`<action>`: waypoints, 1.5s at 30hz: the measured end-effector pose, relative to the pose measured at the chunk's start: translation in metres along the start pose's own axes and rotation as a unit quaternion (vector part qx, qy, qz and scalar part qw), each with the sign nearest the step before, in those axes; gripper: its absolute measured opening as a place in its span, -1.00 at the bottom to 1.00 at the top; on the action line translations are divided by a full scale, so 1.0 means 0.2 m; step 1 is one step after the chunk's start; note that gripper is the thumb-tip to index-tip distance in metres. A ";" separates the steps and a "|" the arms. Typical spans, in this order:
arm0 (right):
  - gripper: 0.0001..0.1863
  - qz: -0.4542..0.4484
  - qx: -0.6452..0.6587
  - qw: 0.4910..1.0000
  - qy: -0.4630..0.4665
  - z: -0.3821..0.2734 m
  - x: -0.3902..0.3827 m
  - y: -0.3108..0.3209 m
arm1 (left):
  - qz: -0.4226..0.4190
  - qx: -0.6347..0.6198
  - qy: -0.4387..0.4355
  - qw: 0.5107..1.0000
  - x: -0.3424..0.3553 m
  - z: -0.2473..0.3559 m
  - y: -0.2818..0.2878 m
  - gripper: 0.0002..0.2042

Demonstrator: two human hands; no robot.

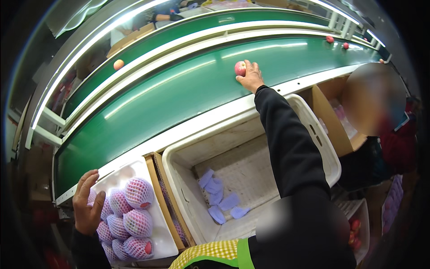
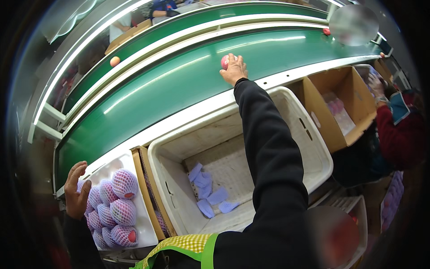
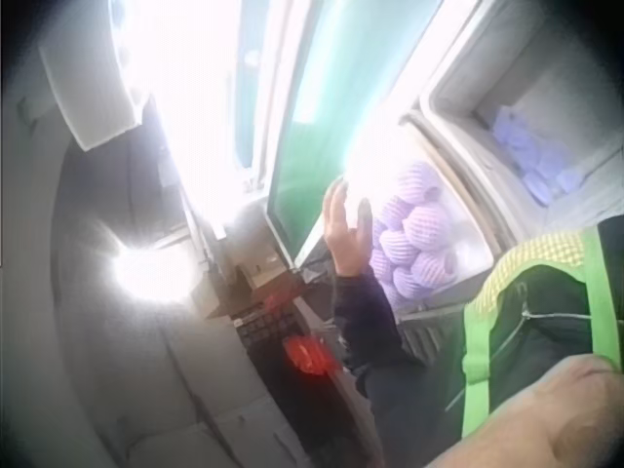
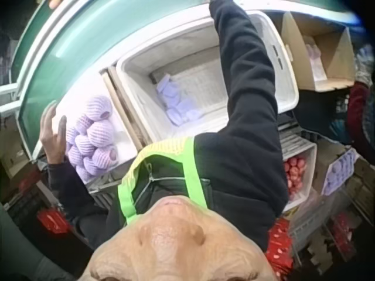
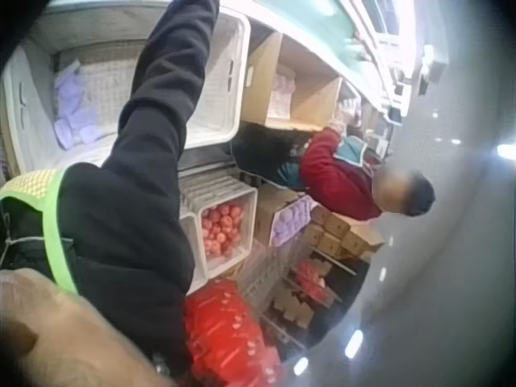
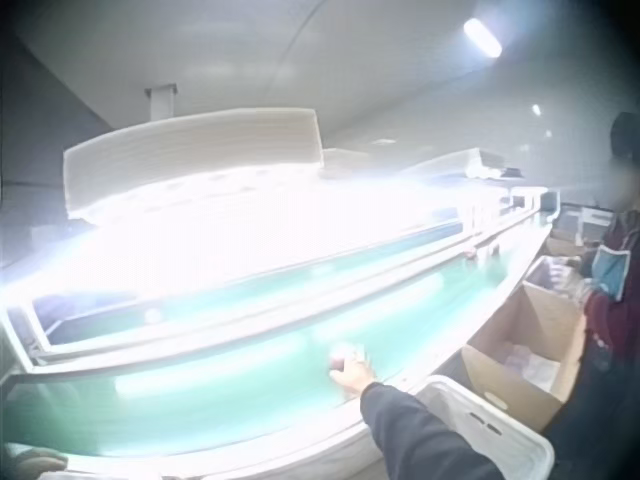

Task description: The person wraps individual apples in purple foam netting and places them into a white tray. The person repeatedly picks apples from a bin, wraps each one, and arranges them in the tray.

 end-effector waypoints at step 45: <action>-0.65 -0.221 0.515 0.764 0.321 -1.17 -1.45 0.67 | -0.233 -0.511 0.332 0.758 -0.34 0.28 -0.52 -0.62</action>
Point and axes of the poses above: each hand's wrist, its own x-axis towards the middle knuckle, its own y-axis out of the back of the hand, z = x × y, the point moved 10 cm from there along x, towards the middle knuckle, and after that the axes turned 11 degrees about z, right-handed, at the moved point
